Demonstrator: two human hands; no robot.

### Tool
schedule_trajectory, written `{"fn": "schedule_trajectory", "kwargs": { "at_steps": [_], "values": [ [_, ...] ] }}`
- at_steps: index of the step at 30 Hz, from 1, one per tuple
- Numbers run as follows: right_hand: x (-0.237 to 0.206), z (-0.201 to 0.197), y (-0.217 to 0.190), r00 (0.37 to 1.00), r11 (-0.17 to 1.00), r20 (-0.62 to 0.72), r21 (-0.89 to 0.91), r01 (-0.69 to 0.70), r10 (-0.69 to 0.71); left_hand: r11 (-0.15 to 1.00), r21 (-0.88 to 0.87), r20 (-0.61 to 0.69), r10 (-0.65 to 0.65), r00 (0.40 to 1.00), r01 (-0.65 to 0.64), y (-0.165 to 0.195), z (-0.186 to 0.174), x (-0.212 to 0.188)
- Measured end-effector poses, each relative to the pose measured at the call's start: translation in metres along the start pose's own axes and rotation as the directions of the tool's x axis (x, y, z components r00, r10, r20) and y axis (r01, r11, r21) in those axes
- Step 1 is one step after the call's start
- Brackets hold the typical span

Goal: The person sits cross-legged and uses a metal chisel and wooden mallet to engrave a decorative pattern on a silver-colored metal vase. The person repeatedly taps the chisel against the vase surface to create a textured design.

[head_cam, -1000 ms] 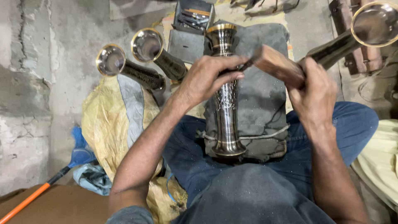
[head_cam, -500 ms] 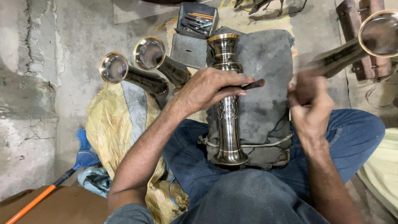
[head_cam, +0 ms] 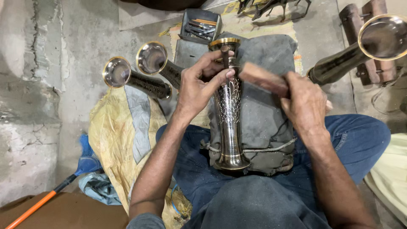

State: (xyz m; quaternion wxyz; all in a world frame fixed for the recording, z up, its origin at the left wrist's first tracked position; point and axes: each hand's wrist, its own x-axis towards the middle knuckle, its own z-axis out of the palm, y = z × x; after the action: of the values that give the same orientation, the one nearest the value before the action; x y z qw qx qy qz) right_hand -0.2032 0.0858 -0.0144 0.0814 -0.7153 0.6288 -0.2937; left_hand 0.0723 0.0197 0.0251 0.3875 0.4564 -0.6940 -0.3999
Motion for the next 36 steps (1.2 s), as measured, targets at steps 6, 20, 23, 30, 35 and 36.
{"fn": "schedule_trajectory", "kwargs": {
  "at_steps": [6, 20, 23, 30, 35, 36],
  "values": [
    [0.010, 0.007, -0.008, 0.997, 0.999, 0.079, -0.043, -0.015, 0.018, 0.989, 0.051, 0.073, 0.136, 0.988, -0.140, 0.000, 0.000, 0.004],
    [-0.005, 0.010, -0.024, 0.989, 0.993, -0.098, 0.052, -0.102, 0.107, 0.933, 0.172, 0.361, 0.237, 0.902, -0.315, 0.009, -0.029, 0.023],
    [-0.008, 0.011, -0.028, 0.980, 0.988, -0.141, 0.092, -0.128, 0.140, 0.923, 0.150, 0.413, 0.266, 0.871, -0.353, 0.000, -0.035, 0.029],
    [-0.013, 0.026, -0.017, 0.947, 0.889, -0.216, 0.441, -0.123, 0.238, 0.884, 0.223, 0.513, 0.251, 0.821, -0.410, -0.001, -0.037, 0.039],
    [-0.013, 0.045, -0.002, 0.932, 0.957, -0.327, 0.284, -0.063, 0.158, 0.808, 0.275, 0.617, 0.267, 0.740, -0.521, 0.010, -0.028, 0.044],
    [-0.012, 0.046, 0.001, 0.938, 0.992, -0.334, 0.106, -0.066, 0.099, 0.798, 0.310, 0.637, 0.228, 0.736, -0.516, 0.013, -0.027, 0.044]
  ]
}}
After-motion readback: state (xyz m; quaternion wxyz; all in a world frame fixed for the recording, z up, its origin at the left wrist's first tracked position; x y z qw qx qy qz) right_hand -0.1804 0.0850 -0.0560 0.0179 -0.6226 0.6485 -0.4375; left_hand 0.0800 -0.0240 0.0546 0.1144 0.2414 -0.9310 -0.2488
